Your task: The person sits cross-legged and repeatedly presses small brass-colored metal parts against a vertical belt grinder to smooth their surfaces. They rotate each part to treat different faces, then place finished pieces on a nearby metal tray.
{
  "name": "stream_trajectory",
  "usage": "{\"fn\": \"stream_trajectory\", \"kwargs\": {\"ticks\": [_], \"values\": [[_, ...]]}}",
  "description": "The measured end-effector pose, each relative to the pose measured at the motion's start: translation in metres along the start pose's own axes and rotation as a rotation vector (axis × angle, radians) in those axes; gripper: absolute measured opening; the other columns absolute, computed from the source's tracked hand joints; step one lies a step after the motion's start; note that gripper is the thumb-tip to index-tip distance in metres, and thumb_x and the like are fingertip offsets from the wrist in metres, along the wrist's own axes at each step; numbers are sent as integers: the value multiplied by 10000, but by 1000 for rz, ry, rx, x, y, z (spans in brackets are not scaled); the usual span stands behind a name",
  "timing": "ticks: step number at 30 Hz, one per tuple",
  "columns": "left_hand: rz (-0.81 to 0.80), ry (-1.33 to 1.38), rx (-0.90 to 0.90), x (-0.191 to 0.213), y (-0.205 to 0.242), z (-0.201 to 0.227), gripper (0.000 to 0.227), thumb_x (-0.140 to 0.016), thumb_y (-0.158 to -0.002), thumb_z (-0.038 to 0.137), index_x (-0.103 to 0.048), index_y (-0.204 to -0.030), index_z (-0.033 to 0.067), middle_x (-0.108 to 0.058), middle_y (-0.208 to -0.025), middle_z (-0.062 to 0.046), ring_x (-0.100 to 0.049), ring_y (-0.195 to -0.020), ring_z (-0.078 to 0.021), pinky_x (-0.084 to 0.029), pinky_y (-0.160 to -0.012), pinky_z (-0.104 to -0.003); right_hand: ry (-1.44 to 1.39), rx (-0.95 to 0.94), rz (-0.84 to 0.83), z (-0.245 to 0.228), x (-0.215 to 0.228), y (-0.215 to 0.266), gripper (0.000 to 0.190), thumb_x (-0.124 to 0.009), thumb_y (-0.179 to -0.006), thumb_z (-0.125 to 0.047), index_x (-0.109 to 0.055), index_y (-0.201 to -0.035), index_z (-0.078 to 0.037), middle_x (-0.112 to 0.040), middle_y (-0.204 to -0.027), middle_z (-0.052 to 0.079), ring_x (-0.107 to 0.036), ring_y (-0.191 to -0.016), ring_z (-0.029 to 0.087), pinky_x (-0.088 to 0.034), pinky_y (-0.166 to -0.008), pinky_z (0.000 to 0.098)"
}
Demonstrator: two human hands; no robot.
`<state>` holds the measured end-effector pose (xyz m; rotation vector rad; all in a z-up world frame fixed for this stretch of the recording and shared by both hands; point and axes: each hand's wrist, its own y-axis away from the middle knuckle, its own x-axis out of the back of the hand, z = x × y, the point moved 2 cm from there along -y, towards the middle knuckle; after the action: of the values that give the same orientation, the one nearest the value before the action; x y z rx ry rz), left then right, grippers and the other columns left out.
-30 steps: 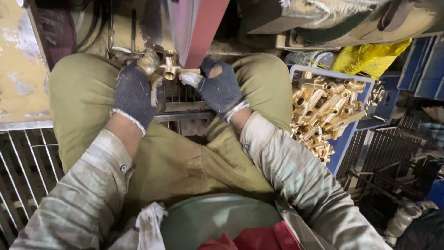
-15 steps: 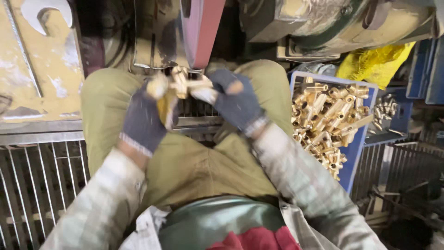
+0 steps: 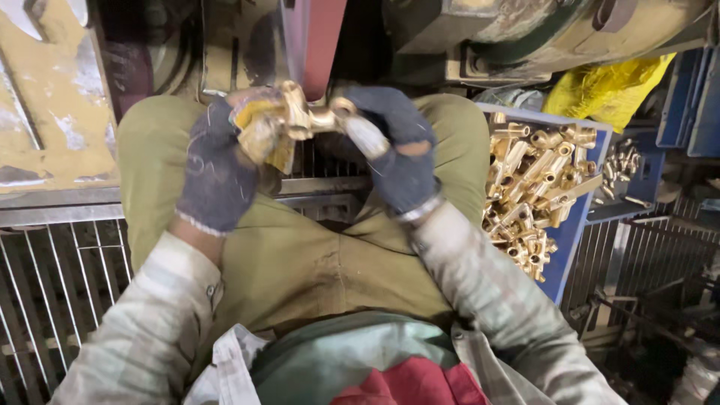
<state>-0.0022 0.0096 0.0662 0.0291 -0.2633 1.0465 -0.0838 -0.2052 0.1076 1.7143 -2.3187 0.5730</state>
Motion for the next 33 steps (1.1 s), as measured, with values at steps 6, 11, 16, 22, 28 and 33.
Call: {"fn": "stream_trajectory", "kwargs": {"ticks": [6, 11, 16, 22, 28, 33], "values": [[-306, -1219, -206, -14, -1, -78, 323, -660, -695, 62, -712, -1007, 2, -689, -1136, -242, -642, -1122, -377, -512, -984, -416, -68, -303, 27, 53, -32, -2, 140, -683, -1013, -183, -667, -1002, -44, -651, -833, 46, -616, -692, 119, -506, -637, 290], [-38, -300, 223, -16, 3, -96, 277, -523, -874, -21, -633, -1125, -64, -659, -1060, -246, -625, -1015, -401, -500, -884, -439, -338, -580, 43, 79, -45, -11, 182, -665, -1012, -187, -662, -892, -50, -623, -700, 1, -558, -562, 91, -445, -511, 277], [41, -239, 397, -27, 0, -96, 257, -500, -902, -7, -568, -1137, -87, -618, -1014, -267, -605, -924, -411, -479, -781, -454, -472, -803, 73, 108, -59, -15, 231, -676, -1002, -199, -654, -828, -49, -615, -661, 6, -531, -511, 88, -399, -449, 274], [115, -217, 427, -33, -7, -86, 175, -529, -928, 8, -612, -1068, -56, -661, -1000, -229, -638, -927, -400, -490, -794, -449, -476, -971, 90, 112, -67, -20, 200, -668, -950, -206, -652, -811, -64, -599, -638, 6, -539, -490, 94, -401, -429, 266], [27, -196, 269, -13, 4, -78, 280, -528, -885, -44, -627, -1147, -42, -670, -1054, -228, -646, -979, -394, -514, -850, -454, -537, -631, 20, 80, -46, -7, 166, -676, -1013, -184, -661, -917, -50, -629, -737, 13, -563, -600, 85, -456, -549, 260], [-241, -859, -95, -12, -4, -92, 243, -632, -737, -41, -698, -971, -56, -653, -1097, -293, -616, -1012, -426, -502, -877, -466, -546, -836, 44, 80, -50, -19, 210, -671, -993, -188, -620, -852, -40, -614, -682, 27, -527, -521, 96, -411, -462, 264]]}}
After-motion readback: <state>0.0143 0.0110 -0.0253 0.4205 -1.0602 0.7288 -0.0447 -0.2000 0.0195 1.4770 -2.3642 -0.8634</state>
